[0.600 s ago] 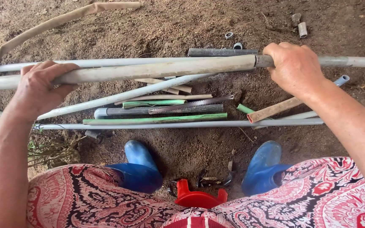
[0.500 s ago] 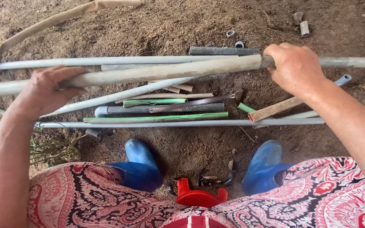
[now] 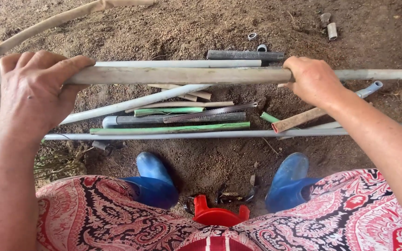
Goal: The person sits on a small red stool and arranges several metal and plastic pipes on the ground. They then use black tape to wrap the end of a long metal pipe, securing it before placing it back with the others.
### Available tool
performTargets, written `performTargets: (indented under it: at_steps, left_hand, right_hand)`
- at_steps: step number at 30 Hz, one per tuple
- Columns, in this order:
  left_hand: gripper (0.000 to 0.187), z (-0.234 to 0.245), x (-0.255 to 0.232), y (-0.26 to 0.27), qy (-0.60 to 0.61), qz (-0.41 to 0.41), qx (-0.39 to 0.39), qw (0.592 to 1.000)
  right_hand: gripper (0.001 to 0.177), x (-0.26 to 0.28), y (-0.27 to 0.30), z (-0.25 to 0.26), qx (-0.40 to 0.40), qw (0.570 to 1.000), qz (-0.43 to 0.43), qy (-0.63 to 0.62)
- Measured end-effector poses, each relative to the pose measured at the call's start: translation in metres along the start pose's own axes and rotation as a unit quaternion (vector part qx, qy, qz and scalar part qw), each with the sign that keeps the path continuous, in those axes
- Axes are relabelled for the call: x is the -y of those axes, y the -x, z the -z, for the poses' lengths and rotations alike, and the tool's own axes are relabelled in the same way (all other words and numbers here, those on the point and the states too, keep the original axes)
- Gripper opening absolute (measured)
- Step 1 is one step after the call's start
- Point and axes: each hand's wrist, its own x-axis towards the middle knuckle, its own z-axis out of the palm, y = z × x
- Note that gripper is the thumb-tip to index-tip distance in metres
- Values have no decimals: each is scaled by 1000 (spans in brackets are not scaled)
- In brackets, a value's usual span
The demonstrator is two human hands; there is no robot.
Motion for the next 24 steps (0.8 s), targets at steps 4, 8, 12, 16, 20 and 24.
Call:
performTargets:
  at_steps: [4, 8, 12, 16, 20, 24]
  left_hand:
    - [39, -13, 3, -4, 27, 11, 3, 1000]
    - [39, -21, -9, -10, 23, 7, 15, 1000]
    - [38, -10, -40, -27, 26, -9, 71, 997]
    - [44, -18, -33, -30, 31, -7, 57, 998]
    - [54, -38, -18, -24, 18, -9, 60, 998]
    - [53, -51, -13, -19, 11, 22, 112, 993]
  right_hand:
    - [5, -4, 2, 19, 32, 994, -95, -42]
    - [7, -14, 5, 16, 74, 987, -139, 15]
    - [26, 4, 12, 25, 120, 979, -161, -23]
    - [28, 4, 18, 41, 96, 969, -192, -118]
    - [24, -22, 15, 25, 90, 986, -135, -21]
    - [10, -39, 18, 18, 95, 986, -132, 33]
